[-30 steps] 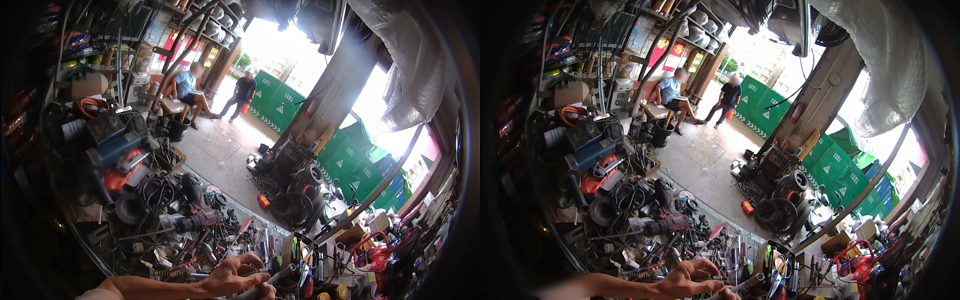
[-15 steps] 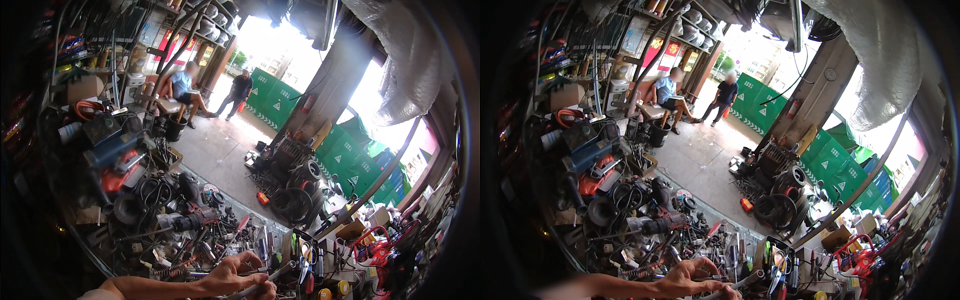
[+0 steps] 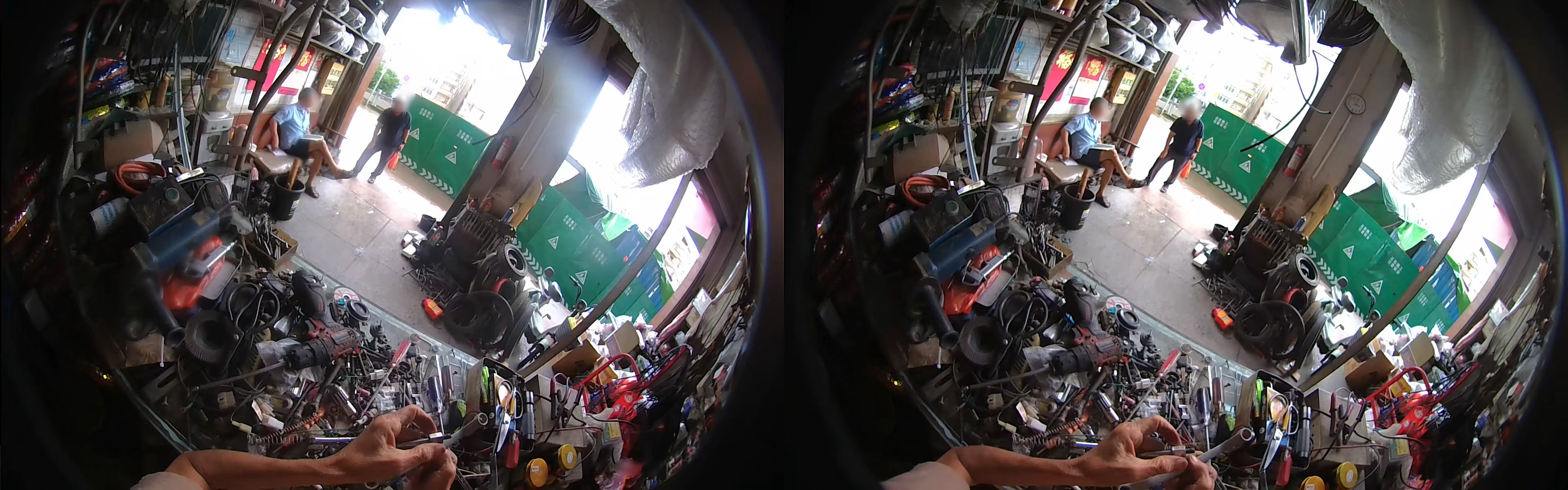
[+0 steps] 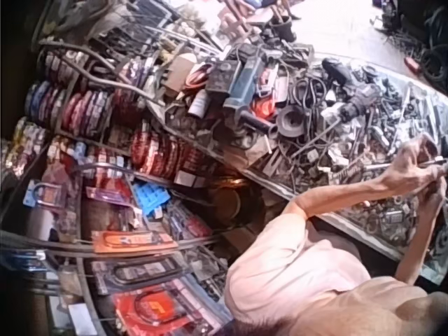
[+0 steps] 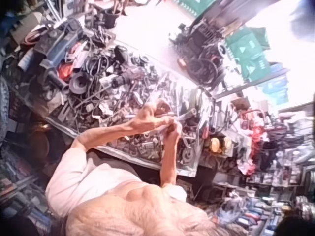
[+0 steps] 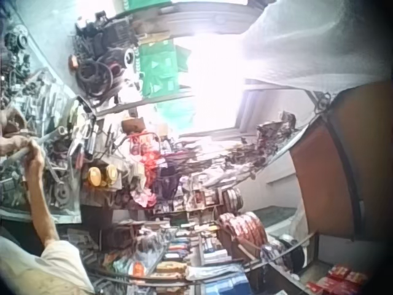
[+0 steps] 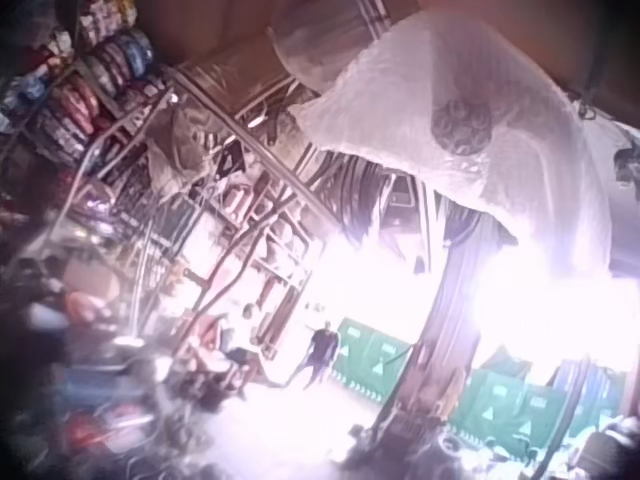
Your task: The person is working at a cluttered workbench in a workshop, manipulating small mechanical parts and tools. They repeatedly pick up, inspect, and handle various metal components, including a long silver rod and small fasteners, using their hands and occasionally tools. The task involves sorting and examining these items amidst a disorganized array of equipment.
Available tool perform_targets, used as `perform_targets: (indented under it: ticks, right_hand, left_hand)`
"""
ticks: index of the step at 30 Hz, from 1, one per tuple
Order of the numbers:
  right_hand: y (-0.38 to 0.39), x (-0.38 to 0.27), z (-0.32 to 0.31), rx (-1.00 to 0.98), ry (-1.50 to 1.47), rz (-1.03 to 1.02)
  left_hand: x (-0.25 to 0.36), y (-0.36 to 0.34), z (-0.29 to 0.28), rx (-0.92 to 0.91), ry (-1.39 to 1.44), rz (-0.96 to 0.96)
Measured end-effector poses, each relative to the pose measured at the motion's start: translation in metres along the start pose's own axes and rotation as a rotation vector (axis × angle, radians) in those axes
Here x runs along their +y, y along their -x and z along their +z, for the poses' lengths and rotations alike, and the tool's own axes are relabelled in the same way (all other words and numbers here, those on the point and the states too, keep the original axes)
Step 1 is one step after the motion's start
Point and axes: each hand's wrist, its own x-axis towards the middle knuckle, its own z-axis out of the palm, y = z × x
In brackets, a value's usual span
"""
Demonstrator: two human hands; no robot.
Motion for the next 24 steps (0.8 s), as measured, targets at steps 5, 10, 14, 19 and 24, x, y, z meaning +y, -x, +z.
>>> perform_targets:
  ticks: [5, 10, 14, 19, 24]
  right_hand:
    - [-0.005, 0.003, -0.005, -0.054, 0.027, 0.042]
    - [-0.013, 0.012, -0.017, -0.059, 0.043, 0.029]
    - [-0.014, 0.014, -0.022, -0.052, 0.034, 0.041]
    - [-0.007, 0.009, -0.012, -0.053, 0.039, 0.037]
    - [-0.017, 0.015, -0.022, -0.104, 0.007, 0.099]
  left_hand:
    - [-0.008, 0.001, -0.009, -0.224, 0.057, -0.090]
    - [-0.011, -0.001, -0.009, -0.308, 0.121, -0.153]
    - [-0.007, 0.002, -0.007, -0.238, 0.081, -0.178]
    - [-0.020, 0.000, -0.008, -0.274, 0.149, -0.095]
    - [-0.014, 0.001, -0.008, -0.309, 0.146, -0.254]
